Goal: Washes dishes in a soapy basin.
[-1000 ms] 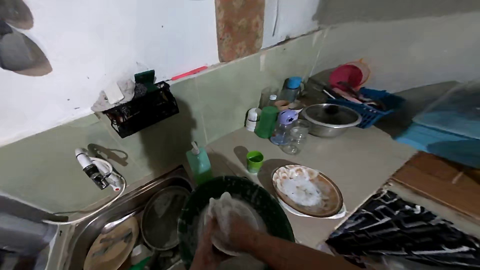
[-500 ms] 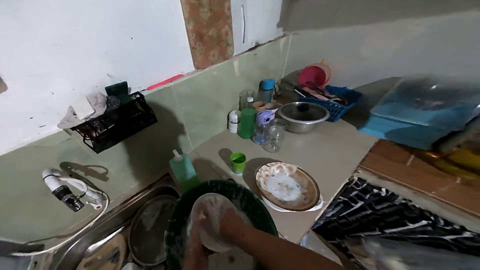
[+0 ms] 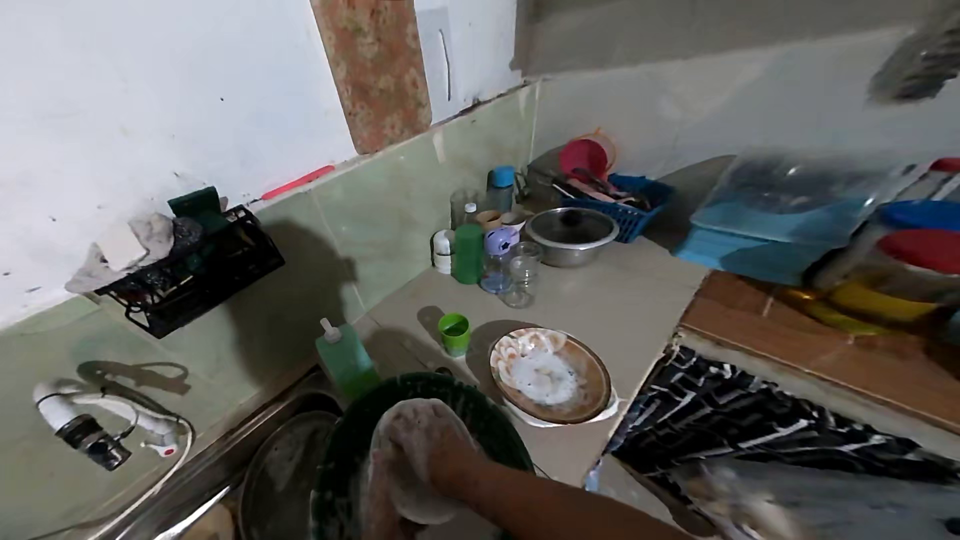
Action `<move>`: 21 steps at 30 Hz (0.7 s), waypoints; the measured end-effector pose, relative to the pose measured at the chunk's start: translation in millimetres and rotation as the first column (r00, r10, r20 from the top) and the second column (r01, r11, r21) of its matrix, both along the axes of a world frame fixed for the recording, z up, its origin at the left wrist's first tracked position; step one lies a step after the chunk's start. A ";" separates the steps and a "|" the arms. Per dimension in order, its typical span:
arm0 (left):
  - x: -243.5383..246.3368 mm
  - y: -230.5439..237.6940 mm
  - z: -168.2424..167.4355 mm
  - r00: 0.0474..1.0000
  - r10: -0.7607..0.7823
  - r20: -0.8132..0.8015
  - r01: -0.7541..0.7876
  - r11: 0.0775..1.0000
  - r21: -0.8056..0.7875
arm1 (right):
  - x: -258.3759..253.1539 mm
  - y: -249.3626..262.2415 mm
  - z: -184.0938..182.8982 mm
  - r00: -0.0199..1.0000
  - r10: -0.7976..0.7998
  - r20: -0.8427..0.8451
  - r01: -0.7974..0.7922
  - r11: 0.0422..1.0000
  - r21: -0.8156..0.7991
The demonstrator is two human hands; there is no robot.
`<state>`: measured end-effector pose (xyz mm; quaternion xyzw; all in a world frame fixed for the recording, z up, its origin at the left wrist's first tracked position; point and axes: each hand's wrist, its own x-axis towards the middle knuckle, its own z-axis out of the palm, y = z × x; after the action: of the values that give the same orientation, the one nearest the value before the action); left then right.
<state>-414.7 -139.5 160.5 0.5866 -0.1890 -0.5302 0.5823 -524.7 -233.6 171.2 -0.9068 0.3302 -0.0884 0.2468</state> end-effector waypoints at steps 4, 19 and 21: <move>11.3 2.6 -4.0 0.995 0.086 0.043 -0.084 0.995 -0.060 | -0.8 12.8 -15.0 0.972 0.232 -0.035 -0.204 0.907 0.368; 0.6 2.2 -7.2 0.998 0.037 0.044 -0.031 0.991 -0.128 | 13.1 15.2 -17.1 0.991 -0.016 0.131 -0.022 0.960 0.281; 9.4 7.9 -13.9 0.999 0.028 0.020 -0.026 0.995 -0.098 | 3.1 7.5 -10.1 0.994 0.110 -0.011 -0.107 0.978 0.178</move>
<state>-405.3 -131.7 146.6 0.5658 -0.2129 -0.5061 0.6152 -521.6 -226.2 161.0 -0.8988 0.2893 -0.0356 0.3273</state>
